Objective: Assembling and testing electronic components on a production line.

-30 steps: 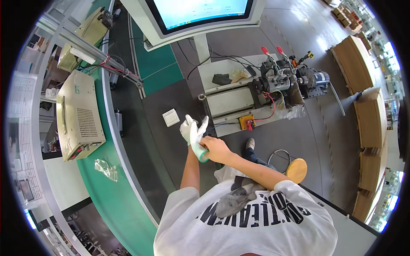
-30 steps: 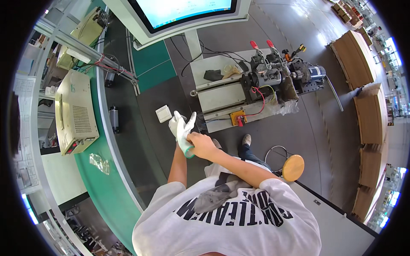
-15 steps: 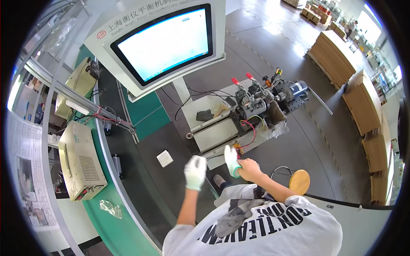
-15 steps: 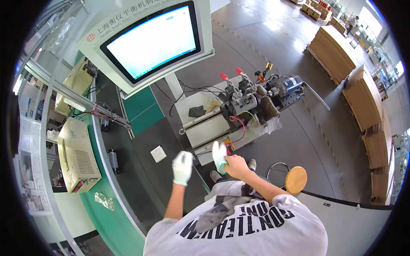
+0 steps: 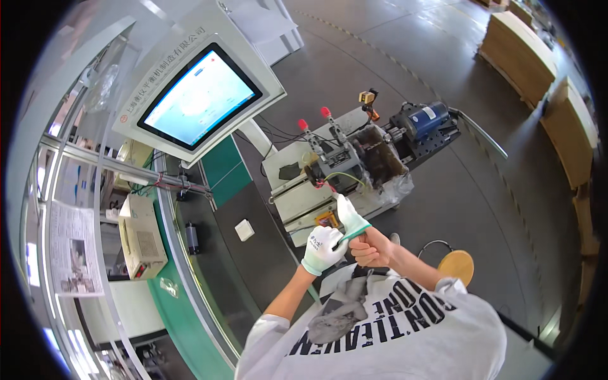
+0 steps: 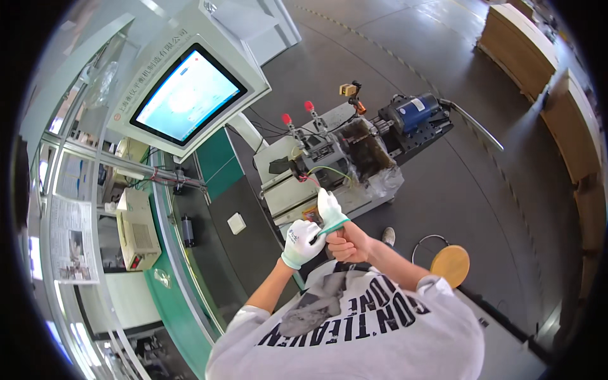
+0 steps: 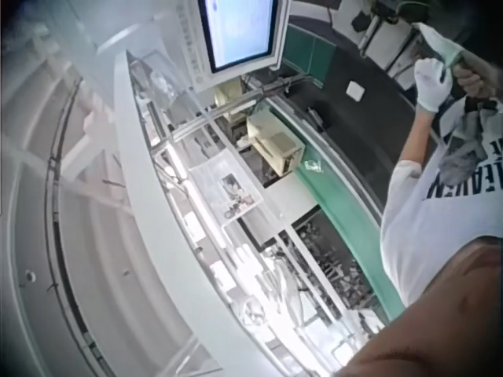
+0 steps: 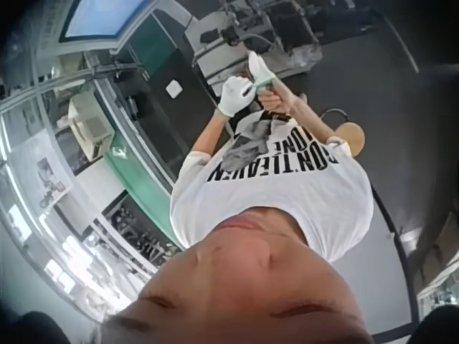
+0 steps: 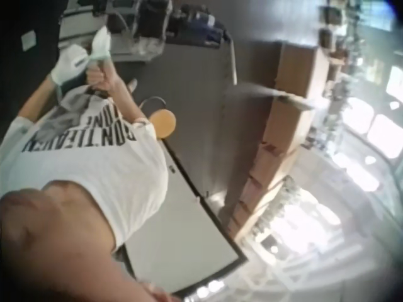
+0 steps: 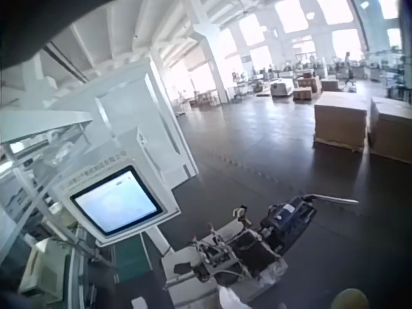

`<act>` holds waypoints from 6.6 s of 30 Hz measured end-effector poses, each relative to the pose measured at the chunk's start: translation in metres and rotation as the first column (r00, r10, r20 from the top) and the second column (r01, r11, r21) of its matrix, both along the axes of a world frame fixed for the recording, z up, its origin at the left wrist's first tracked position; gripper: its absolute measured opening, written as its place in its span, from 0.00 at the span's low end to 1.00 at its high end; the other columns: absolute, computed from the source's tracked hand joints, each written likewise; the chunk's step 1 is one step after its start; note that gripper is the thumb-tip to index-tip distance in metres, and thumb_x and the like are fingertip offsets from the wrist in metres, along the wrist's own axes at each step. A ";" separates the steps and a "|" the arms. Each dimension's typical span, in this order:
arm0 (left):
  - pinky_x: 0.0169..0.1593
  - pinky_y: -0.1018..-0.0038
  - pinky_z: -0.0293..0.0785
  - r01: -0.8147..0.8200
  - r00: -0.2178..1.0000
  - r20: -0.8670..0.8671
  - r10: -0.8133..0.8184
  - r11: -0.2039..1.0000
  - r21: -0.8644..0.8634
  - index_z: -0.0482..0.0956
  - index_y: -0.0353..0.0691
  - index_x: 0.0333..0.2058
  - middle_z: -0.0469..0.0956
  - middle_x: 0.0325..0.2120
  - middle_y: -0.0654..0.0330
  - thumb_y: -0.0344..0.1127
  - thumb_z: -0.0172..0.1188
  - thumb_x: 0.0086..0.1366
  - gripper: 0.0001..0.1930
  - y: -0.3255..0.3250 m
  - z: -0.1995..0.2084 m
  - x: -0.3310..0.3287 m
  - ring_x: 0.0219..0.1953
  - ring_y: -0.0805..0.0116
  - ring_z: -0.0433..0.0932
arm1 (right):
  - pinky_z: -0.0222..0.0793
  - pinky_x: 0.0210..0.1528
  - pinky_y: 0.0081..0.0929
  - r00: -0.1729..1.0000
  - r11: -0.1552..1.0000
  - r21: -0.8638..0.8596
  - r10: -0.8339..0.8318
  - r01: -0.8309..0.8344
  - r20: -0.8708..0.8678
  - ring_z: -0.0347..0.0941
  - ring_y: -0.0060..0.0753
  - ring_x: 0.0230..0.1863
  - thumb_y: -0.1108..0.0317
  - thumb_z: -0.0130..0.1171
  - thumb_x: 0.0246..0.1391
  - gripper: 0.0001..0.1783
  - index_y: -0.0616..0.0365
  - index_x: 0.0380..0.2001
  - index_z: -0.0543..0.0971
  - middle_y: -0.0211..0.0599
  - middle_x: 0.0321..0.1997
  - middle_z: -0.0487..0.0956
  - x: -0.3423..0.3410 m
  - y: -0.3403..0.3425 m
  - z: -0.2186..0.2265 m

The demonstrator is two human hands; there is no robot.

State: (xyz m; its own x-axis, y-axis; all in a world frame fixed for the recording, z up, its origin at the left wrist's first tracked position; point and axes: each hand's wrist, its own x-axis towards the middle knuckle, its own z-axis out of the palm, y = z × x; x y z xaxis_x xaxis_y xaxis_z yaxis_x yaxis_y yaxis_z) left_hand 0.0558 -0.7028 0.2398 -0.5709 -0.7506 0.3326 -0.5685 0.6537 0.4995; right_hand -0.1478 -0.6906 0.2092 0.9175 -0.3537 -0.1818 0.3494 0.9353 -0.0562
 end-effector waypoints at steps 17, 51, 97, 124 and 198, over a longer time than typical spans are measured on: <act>0.26 0.65 0.62 0.259 0.955 0.215 -0.205 0.928 -0.267 0.69 0.45 0.16 0.65 0.13 0.62 0.35 0.66 0.46 0.12 -0.045 0.080 -0.093 0.17 0.62 0.67 | 0.56 0.68 0.36 0.385 0.320 -0.940 -0.887 0.113 -0.256 0.66 0.44 0.66 0.70 0.47 0.65 0.20 0.62 0.58 0.73 0.53 0.63 0.72 -0.042 -0.056 0.065; 0.36 0.56 0.73 0.494 0.855 -0.122 -0.504 0.863 -0.104 0.78 0.39 0.21 0.79 0.21 0.49 0.43 0.59 0.60 0.14 -0.117 0.036 -0.180 0.27 0.47 0.79 | 0.58 0.69 0.45 -0.757 0.843 0.083 -0.517 -0.532 0.400 0.67 0.56 0.65 0.66 0.49 0.59 0.19 0.63 0.45 0.83 0.56 0.54 0.78 -0.129 -0.131 0.093; 0.47 0.74 0.71 -0.503 0.610 -0.014 0.792 0.401 0.765 0.77 0.36 0.50 0.77 0.40 0.63 0.37 0.45 0.74 0.16 -0.216 -0.152 0.067 0.41 0.74 0.73 | 0.60 0.63 0.54 -0.922 0.891 0.271 -0.302 -0.364 -0.243 0.65 0.51 0.65 0.38 0.56 0.53 0.43 0.46 0.68 0.63 0.46 0.66 0.69 -0.571 -0.141 -0.154; 0.47 0.70 0.73 -0.556 0.409 -0.092 0.908 0.327 0.764 0.77 0.34 0.47 0.78 0.40 0.60 0.43 0.41 0.73 0.20 -0.205 -0.131 0.023 0.39 0.68 0.76 | 0.75 0.50 0.42 -0.820 0.990 0.114 -0.007 -0.088 -0.572 0.81 0.50 0.46 0.41 0.54 0.54 0.28 0.52 0.43 0.84 0.45 0.40 0.85 -0.494 -0.101 -0.148; 0.66 0.54 0.59 -0.641 0.768 0.106 0.632 0.760 0.110 0.72 0.36 0.55 0.71 0.57 0.48 0.32 0.58 0.60 0.23 -0.017 -0.118 0.168 0.63 0.47 0.66 | 0.76 0.38 0.29 0.648 0.166 -0.628 0.129 -0.761 -0.751 0.79 0.25 0.34 0.48 0.49 0.66 0.25 0.61 0.43 0.80 0.36 0.35 0.84 0.059 -0.162 0.088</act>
State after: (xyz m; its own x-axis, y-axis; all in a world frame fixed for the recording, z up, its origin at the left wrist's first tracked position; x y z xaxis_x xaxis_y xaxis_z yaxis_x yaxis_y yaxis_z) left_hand 0.2240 -0.7196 0.1213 0.0392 -0.9818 0.1856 -0.8608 0.0611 0.5053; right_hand -0.0886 -0.8530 0.2972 0.8554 -0.1180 -0.5044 -0.4876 0.1453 -0.8609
